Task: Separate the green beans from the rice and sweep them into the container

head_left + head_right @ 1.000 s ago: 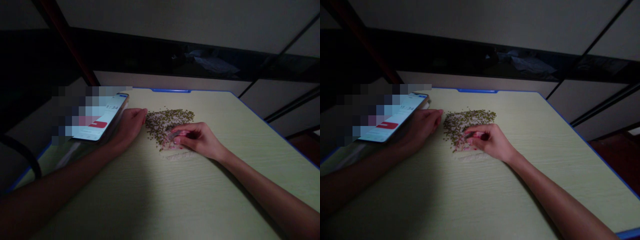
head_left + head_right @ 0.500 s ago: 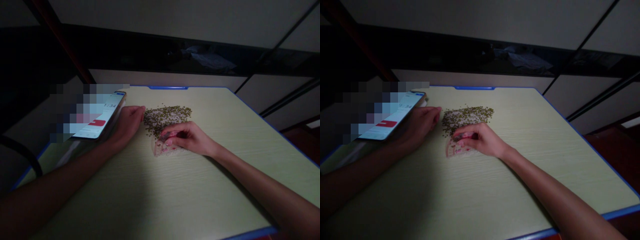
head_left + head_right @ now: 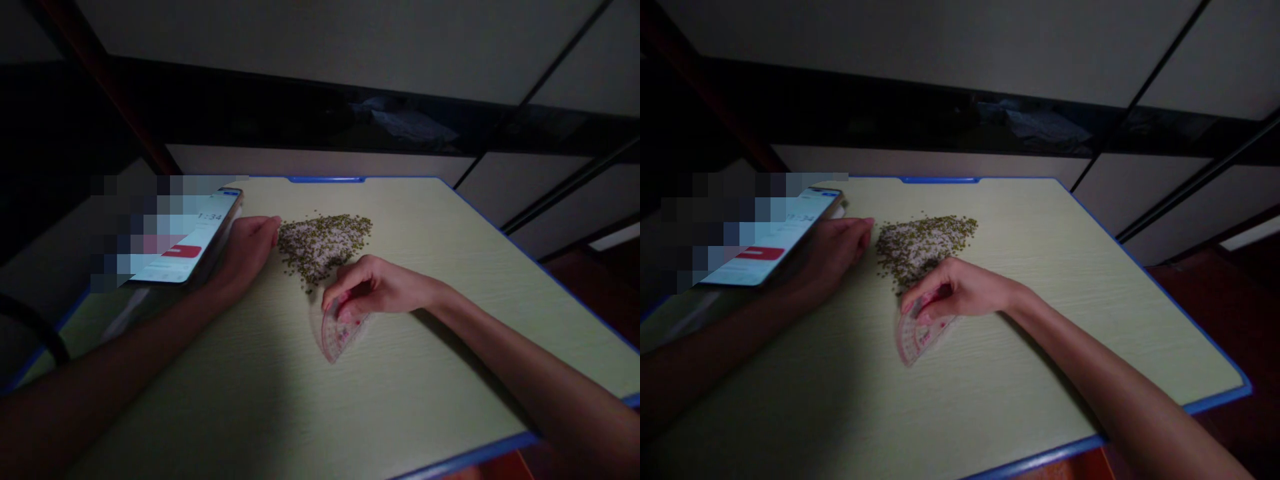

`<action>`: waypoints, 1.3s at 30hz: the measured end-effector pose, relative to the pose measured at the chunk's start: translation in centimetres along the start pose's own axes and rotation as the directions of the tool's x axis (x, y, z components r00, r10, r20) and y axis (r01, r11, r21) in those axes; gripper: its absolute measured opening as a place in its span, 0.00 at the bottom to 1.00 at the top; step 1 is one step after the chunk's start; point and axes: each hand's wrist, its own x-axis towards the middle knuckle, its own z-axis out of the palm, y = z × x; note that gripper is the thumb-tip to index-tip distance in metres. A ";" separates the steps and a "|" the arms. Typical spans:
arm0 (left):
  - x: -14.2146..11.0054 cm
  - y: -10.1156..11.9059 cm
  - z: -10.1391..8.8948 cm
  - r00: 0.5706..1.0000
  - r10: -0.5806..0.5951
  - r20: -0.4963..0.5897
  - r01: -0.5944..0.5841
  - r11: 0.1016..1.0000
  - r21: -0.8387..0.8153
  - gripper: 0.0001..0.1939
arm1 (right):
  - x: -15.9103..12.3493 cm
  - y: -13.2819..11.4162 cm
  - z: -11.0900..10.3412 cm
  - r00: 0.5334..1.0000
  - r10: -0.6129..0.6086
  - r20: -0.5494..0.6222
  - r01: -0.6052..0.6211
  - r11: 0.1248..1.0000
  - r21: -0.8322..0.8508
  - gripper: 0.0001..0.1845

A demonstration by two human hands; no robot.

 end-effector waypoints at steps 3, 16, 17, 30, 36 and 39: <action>-0.1 0.1 -0.1 1.000 0.001 -0.005 -0.001 1.000 0.009 0.18 | -0.5 -0.3 -0.5 0.996 0.010 0.087 -0.006 0.999 -0.048 0.11; 0.0 -0.1 0.0 1.000 -0.008 0.003 0.008 1.000 0.016 0.18 | -2.5 -0.3 -1.6 0.973 0.040 0.228 -0.019 0.995 -0.093 0.09; 0.1 -0.1 0.1 1.000 -0.006 -0.003 0.006 1.000 0.018 0.18 | -2.4 -0.1 -1.5 0.982 0.045 0.185 -0.033 0.997 -0.069 0.10; -0.1 0.3 0.1 0.999 -0.020 -0.026 0.021 0.999 0.031 0.17 | -0.3 -1.2 1.4 0.930 -0.029 0.367 0.021 0.999 0.023 0.09; 0.0 0.2 0.1 1.000 -0.017 -0.019 0.017 1.000 0.020 0.17 | -1.2 -1.8 0.1 0.816 0.066 0.574 -0.017 0.996 -0.091 0.09; 0.0 0.2 0.1 1.000 -0.022 -0.021 0.023 0.999 0.024 0.18 | -1.9 -1.8 -0.8 0.804 0.120 0.583 -0.029 0.986 -0.163 0.10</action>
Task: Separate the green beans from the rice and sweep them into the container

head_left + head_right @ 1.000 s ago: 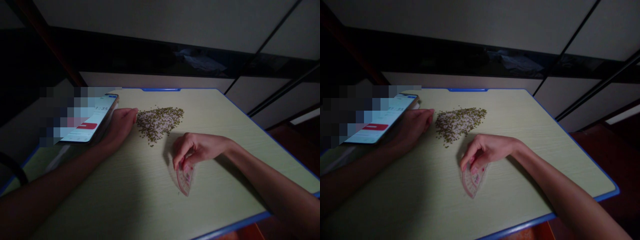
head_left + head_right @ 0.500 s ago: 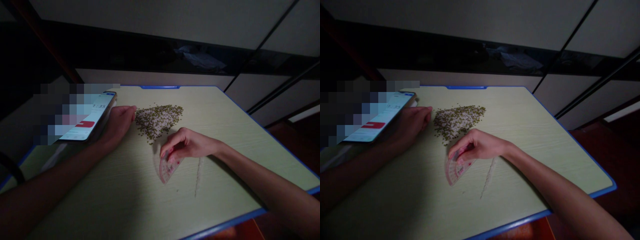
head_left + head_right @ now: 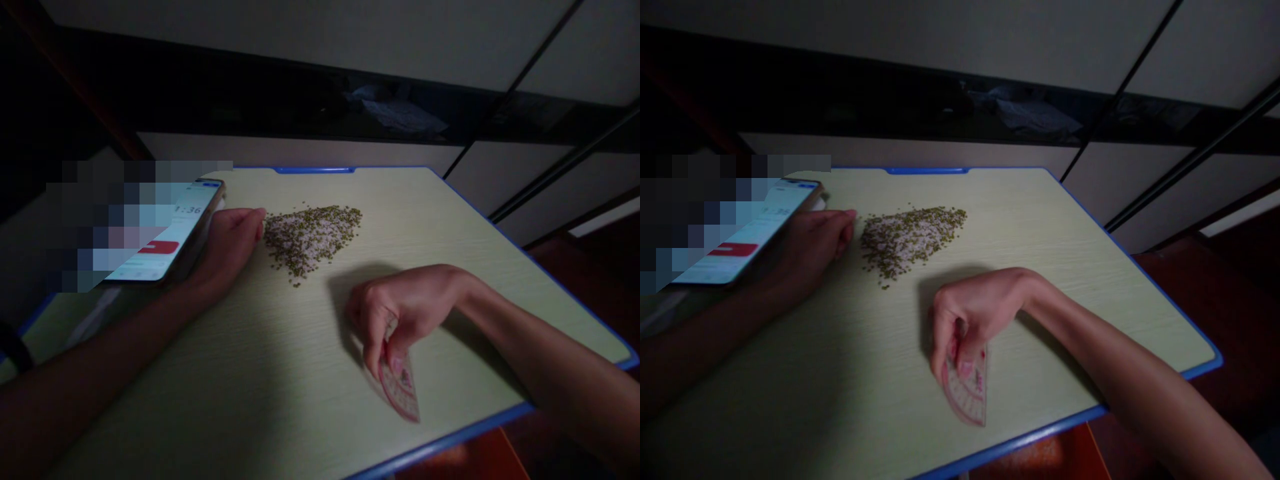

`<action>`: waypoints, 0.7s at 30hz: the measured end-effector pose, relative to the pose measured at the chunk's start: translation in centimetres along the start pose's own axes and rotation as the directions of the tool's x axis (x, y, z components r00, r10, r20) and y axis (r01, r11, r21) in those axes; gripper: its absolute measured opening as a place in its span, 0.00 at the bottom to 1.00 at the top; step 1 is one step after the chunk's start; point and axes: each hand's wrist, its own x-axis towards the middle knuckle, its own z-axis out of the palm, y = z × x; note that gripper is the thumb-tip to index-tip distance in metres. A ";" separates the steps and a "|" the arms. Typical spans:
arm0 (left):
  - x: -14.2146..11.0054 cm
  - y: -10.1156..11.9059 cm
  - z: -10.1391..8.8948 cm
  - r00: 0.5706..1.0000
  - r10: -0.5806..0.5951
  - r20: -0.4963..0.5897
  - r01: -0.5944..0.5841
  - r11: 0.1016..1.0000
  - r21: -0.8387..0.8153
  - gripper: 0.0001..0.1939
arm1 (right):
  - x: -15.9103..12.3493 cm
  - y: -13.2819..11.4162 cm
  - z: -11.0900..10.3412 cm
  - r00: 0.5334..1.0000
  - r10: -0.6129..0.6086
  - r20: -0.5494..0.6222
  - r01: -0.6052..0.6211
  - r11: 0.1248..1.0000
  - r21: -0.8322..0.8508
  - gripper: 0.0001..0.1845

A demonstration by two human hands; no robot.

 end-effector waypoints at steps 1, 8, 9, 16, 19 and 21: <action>0.0 0.0 0.0 1.000 0.000 0.002 0.000 1.000 0.004 0.18 | -0.3 0.1 0.0 1.000 0.015 -0.005 -0.016 1.000 -0.015 0.10; -0.2 0.4 0.0 1.000 0.000 0.008 0.000 1.000 -0.002 0.18 | -1.6 1.1 -0.7 0.959 -0.055 -0.278 0.090 0.989 0.115 0.09; -0.2 0.3 0.0 1.000 -0.002 0.009 0.002 1.000 -0.005 0.18 | -1.8 1.3 -1.0 0.927 -0.063 -0.371 0.125 0.981 0.146 0.10; 0.4 -0.7 0.0 1.000 0.015 0.019 -0.014 1.000 -0.021 0.17 | -2.8 4.3 -2.3 0.526 0.153 -0.837 0.149 0.952 0.268 0.13; 0.6 -1.1 0.1 1.000 0.020 0.010 -0.019 0.999 -0.031 0.17 | -2.8 5.2 -2.6 0.420 0.148 -0.896 0.171 0.956 0.238 0.13; 0.8 -1.3 0.2 1.000 0.018 0.003 -0.017 1.000 -0.022 0.17 | -2.6 5.3 -2.7 0.432 0.123 -0.893 0.166 0.963 0.213 0.12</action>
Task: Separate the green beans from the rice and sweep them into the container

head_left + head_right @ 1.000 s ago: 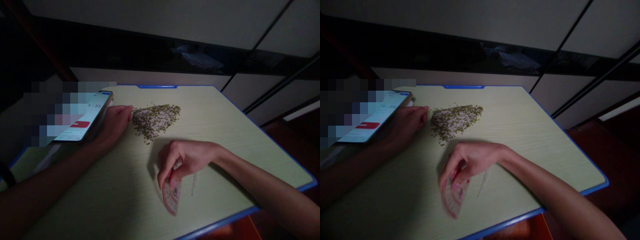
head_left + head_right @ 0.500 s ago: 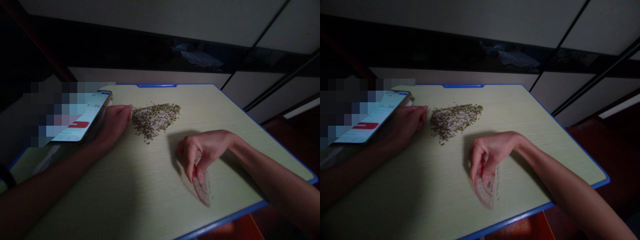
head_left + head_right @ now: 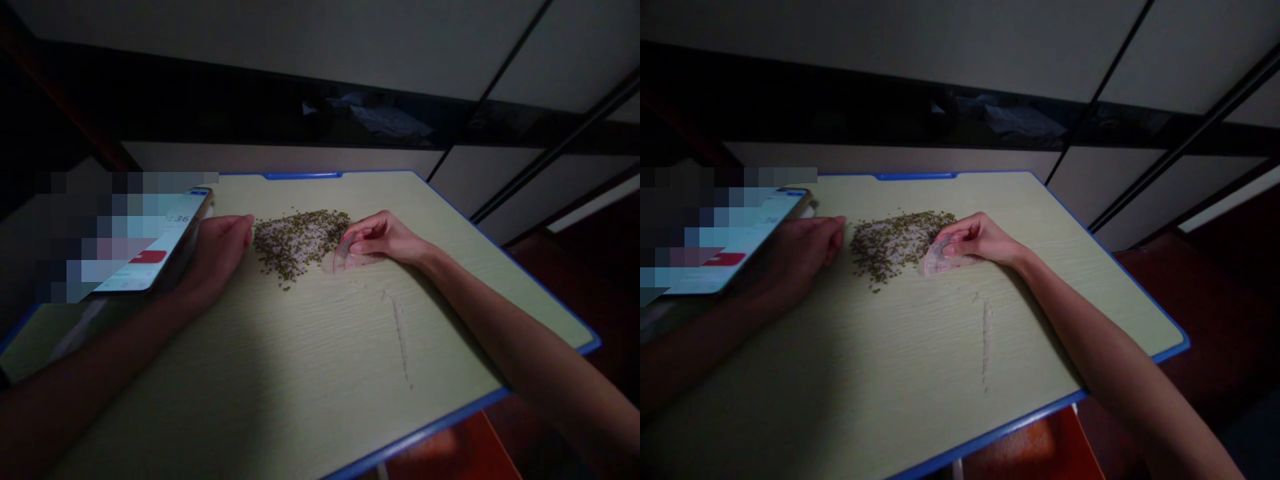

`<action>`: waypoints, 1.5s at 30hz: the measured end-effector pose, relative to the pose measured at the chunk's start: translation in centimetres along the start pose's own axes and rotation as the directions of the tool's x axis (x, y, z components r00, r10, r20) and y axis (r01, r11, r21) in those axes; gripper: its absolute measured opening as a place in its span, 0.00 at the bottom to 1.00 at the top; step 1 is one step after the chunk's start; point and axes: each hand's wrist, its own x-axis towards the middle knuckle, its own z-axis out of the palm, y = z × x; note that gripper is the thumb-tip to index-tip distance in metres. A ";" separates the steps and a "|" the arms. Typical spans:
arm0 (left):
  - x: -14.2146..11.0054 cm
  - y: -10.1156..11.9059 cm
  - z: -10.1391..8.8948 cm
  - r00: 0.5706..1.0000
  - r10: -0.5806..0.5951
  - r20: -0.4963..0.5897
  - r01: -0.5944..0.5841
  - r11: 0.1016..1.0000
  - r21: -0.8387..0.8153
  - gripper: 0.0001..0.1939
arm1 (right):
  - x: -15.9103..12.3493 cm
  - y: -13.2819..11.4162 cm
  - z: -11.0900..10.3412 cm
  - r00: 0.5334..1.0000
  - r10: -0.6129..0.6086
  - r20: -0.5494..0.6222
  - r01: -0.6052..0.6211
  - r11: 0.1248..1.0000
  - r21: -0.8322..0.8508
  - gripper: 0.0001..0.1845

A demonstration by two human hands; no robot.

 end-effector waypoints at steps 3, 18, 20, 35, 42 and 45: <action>-0.1 0.3 0.0 1.000 -0.004 -0.002 0.004 1.000 0.011 0.16 | 0.2 0.0 0.3 0.999 -0.033 0.035 0.034 0.998 -0.043 0.10; -0.5 0.7 -0.1 0.999 0.013 0.030 -0.012 0.999 -0.044 0.15 | -4.4 -1.5 1.5 0.955 0.094 0.282 -0.058 0.989 -0.133 0.12; -0.4 0.7 -0.1 0.999 0.011 0.031 -0.009 0.999 -0.050 0.15 | -5.5 -1.6 1.6 0.951 0.106 0.290 -0.068 0.988 -0.138 0.12; 0.1 0.3 0.5 1.000 -0.002 -0.017 0.000 0.995 -0.095 0.14 | -12.1 -2.2 2.0 0.952 0.068 0.297 -0.004 0.977 -0.212 0.10; -0.1 0.9 0.7 1.000 -0.023 -0.021 0.021 0.995 -0.094 0.14 | -13.0 -2.4 2.0 0.966 0.113 0.233 -0.066 0.978 -0.198 0.11; -0.3 1.1 0.6 0.999 -0.033 -0.016 0.031 0.996 -0.086 0.14 | -13.0 -2.2 1.9 0.979 0.125 0.161 -0.102 0.984 -0.146 0.12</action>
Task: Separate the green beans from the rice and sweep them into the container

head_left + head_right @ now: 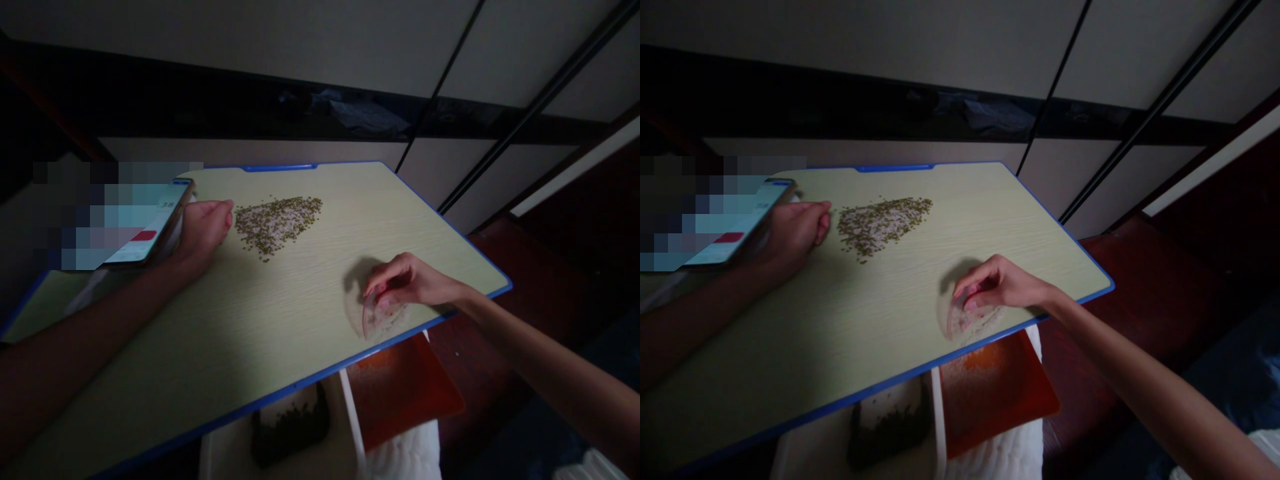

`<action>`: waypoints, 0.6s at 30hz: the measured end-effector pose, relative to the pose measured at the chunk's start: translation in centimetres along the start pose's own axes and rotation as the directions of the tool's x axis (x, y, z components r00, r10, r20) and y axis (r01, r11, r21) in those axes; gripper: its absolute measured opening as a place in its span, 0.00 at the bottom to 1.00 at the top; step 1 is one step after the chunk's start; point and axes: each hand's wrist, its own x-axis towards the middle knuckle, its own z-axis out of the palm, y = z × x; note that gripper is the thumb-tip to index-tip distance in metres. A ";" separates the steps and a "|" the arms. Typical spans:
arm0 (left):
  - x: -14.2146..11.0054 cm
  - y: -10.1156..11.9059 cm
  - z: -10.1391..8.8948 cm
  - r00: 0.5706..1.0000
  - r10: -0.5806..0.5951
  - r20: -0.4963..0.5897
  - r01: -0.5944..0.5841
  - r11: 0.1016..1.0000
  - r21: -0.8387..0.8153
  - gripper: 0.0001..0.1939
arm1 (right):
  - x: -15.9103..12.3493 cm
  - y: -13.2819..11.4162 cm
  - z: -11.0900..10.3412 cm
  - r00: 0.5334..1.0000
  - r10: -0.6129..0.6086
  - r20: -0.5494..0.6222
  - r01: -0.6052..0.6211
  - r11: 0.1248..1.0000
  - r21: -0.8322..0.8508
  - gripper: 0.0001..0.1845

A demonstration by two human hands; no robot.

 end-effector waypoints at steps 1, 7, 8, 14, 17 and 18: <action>-0.1 0.1 -0.1 1.000 0.000 0.009 0.000 1.000 0.003 0.14 | 0.0 0.2 -0.1 0.999 0.007 -0.042 -0.007 1.000 0.021 0.13; -0.3 0.3 -0.4 0.999 0.007 0.032 -0.008 0.999 0.032 0.14 | -0.2 1.2 -1.3 0.956 0.036 -0.292 -0.031 0.999 0.023 0.14; -0.3 0.2 -0.3 0.999 0.007 0.032 -0.009 0.999 0.042 0.14 | -0.4 1.3 -1.5 0.950 0.040 -0.309 -0.037 0.999 0.013 0.14; -0.4 0.5 -0.5 0.997 0.026 0.071 -0.036 0.989 0.144 0.13 | -1.5 1.2 -1.6 0.947 0.043 -0.318 -0.052 0.998 -0.019 0.13; -0.7 0.7 -0.7 0.991 0.076 0.111 -0.100 0.968 0.230 0.13 | -1.9 1.1 -1.3 0.944 0.034 -0.329 -0.048 0.998 -0.035 0.13; -0.9 0.8 -0.7 0.986 0.105 0.131 -0.137 0.955 0.262 0.13 | -2.0 1.1 -1.2 0.942 0.032 -0.333 -0.048 0.998 -0.040 0.14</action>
